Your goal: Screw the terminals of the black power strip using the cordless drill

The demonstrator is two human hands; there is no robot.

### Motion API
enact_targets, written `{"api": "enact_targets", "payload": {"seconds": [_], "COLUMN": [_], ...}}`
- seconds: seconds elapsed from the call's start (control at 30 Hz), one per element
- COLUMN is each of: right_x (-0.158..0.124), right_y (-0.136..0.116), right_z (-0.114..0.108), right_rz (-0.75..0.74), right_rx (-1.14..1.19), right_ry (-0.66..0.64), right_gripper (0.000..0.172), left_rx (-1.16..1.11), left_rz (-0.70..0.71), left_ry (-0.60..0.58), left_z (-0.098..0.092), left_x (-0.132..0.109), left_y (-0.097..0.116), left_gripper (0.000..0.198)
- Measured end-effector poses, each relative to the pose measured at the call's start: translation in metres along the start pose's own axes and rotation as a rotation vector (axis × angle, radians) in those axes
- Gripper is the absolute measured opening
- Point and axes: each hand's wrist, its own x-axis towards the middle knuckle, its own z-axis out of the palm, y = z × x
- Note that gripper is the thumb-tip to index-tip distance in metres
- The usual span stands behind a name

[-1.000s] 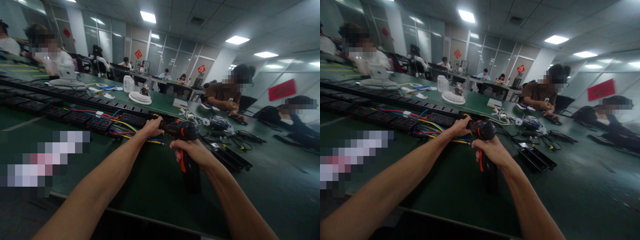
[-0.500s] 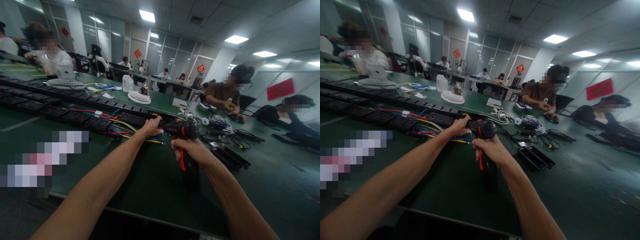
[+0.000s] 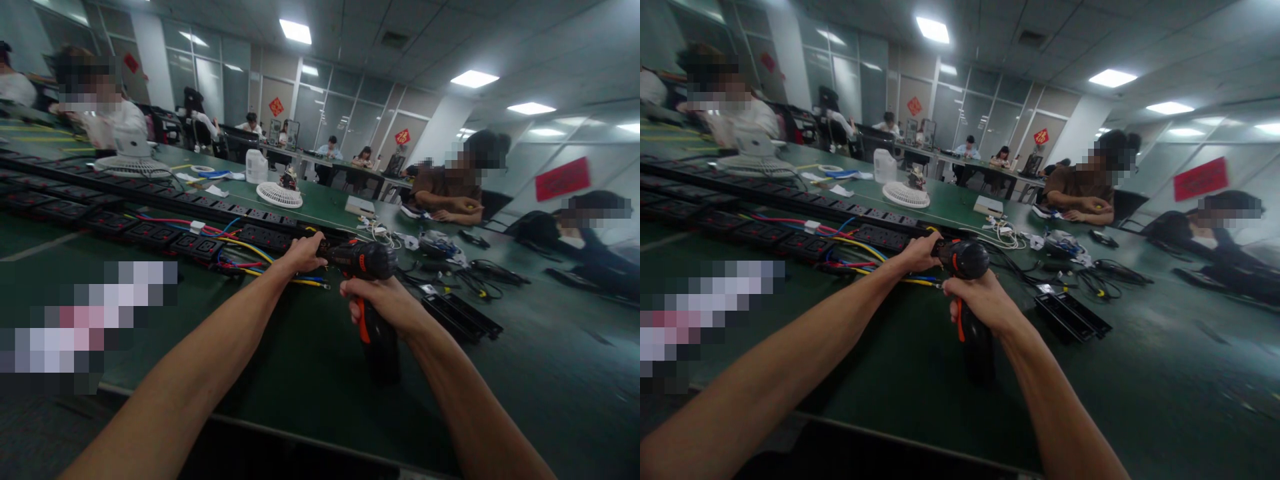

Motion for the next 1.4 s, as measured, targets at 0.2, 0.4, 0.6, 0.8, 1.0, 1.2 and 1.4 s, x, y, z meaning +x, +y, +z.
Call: {"api": "enact_targets", "payload": {"seconds": [0.2, 0.4, 0.6, 0.8, 1.0, 1.2, 1.4], "right_x": [-0.0009, -0.0010, -0.0006, -0.0010, -0.0016, -0.0007, -0.0019], "right_y": [-0.0007, -0.0003, 0.0010, -0.0005, -0.0018, -0.0005, -0.0015], "right_z": [-0.0007, -0.0013, -0.0017, -0.0004, -0.0007, -0.0014, -0.0002], "right_rz": [0.001, 0.020, 0.020, 0.020, 0.038, 0.028, 0.032], "right_rx": [-0.004, 0.019, 0.042, 0.036, 0.052, 0.030, 0.039], "right_ry": [0.000, -0.005, -0.011, 0.002, 0.003, 0.004, 0.003], "right_gripper": [0.019, 0.018, 0.018, 0.018, 0.019, 0.019, 0.020], "left_rx": [-0.009, 0.003, 0.001, -0.006, -0.016, 0.002, -0.007], "left_rz": [-0.002, -0.021, -0.010, -0.007, -0.010, -0.015, -0.015], "left_ry": [-0.007, -0.018, -0.013, -0.006, -0.014, -0.008, -0.015], "left_z": [-0.0024, -0.0039, -0.0003, -0.0020, -0.0035, -0.0026, -0.0037], "left_x": [-0.0012, -0.0014, 0.0011, -0.0009, -0.0017, -0.0021, -0.0019], "left_y": [0.0019, 0.0025, -0.0007, 0.0010, 0.0018, 0.0019, 0.0021], "left_gripper": [0.054, 0.055, 0.055, 0.053, 0.052, 0.054, 0.053]}}
